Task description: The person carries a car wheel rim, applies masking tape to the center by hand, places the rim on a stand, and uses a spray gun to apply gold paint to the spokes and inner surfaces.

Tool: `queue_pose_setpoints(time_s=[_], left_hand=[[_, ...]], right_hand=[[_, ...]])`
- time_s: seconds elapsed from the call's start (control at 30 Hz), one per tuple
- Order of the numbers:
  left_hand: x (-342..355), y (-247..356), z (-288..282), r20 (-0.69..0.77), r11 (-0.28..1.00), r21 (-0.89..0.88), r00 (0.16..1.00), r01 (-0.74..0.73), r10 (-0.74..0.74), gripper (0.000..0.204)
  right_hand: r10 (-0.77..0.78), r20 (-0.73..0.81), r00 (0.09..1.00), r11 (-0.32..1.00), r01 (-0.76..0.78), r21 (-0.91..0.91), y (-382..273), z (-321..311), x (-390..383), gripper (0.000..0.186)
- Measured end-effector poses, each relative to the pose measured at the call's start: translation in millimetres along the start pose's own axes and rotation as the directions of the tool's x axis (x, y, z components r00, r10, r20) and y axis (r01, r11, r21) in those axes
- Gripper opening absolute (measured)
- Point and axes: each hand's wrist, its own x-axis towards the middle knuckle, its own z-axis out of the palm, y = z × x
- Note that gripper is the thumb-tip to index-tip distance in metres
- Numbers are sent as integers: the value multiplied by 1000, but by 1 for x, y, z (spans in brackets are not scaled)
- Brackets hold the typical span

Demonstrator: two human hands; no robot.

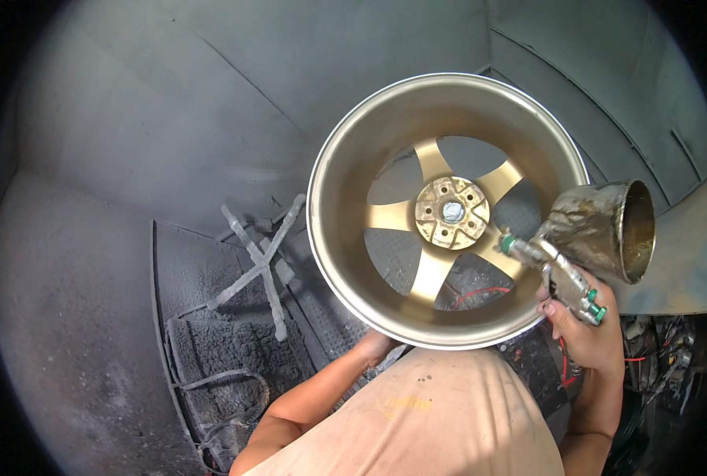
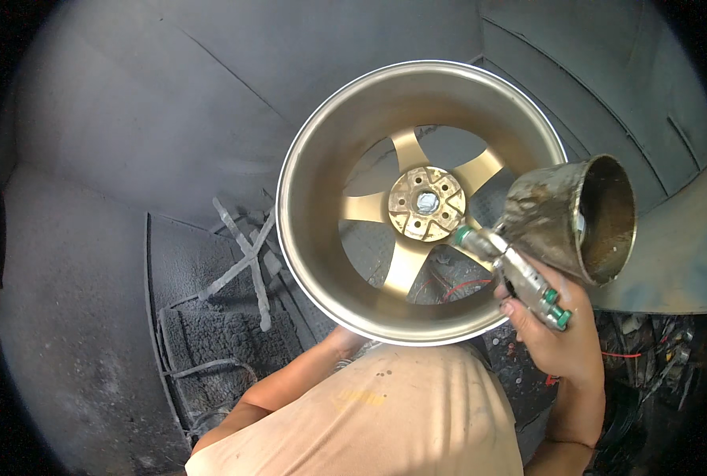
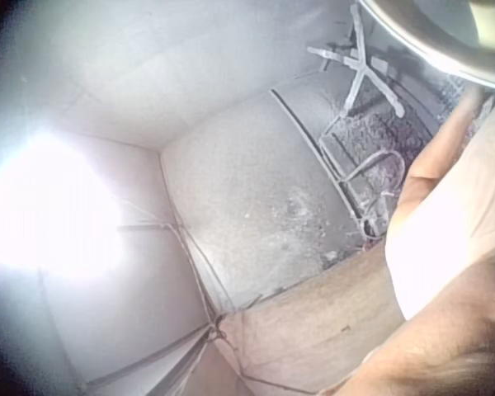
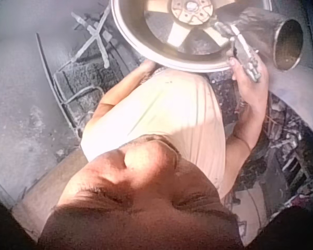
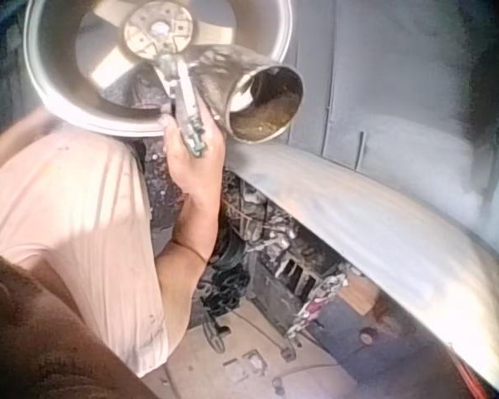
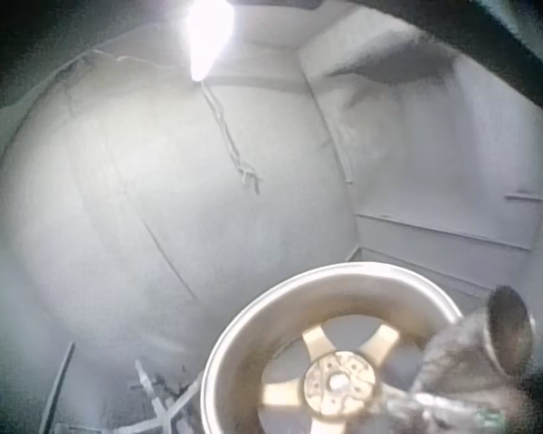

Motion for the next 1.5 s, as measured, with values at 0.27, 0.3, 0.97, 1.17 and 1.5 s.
queue_pose_setpoints(time_s=[0.27,0.3,0.97,1.17,1.5], left_hand=[[35,-9,-50,-203,951,-219,964,-218,175,40],[33,-7,-49,-211,952,-225,965,-206,159,39],[5,-1,18,-73,971,-198,990,-134,122,51],[-3,2,32,-34,962,-264,998,-67,60,53],[17,9,-26,-274,970,-140,949,-201,157,44]], right_hand=[[-28,-37,999,1000,28,7,5,-6,-1,54],[-15,34,999,1000,14,28,5,-6,-5,54],[-40,21,999,996,38,87,-6,-8,-12,51],[-25,70,997,998,21,53,5,-5,-9,55],[-20,-54,998,998,23,59,4,-6,-7,51]])
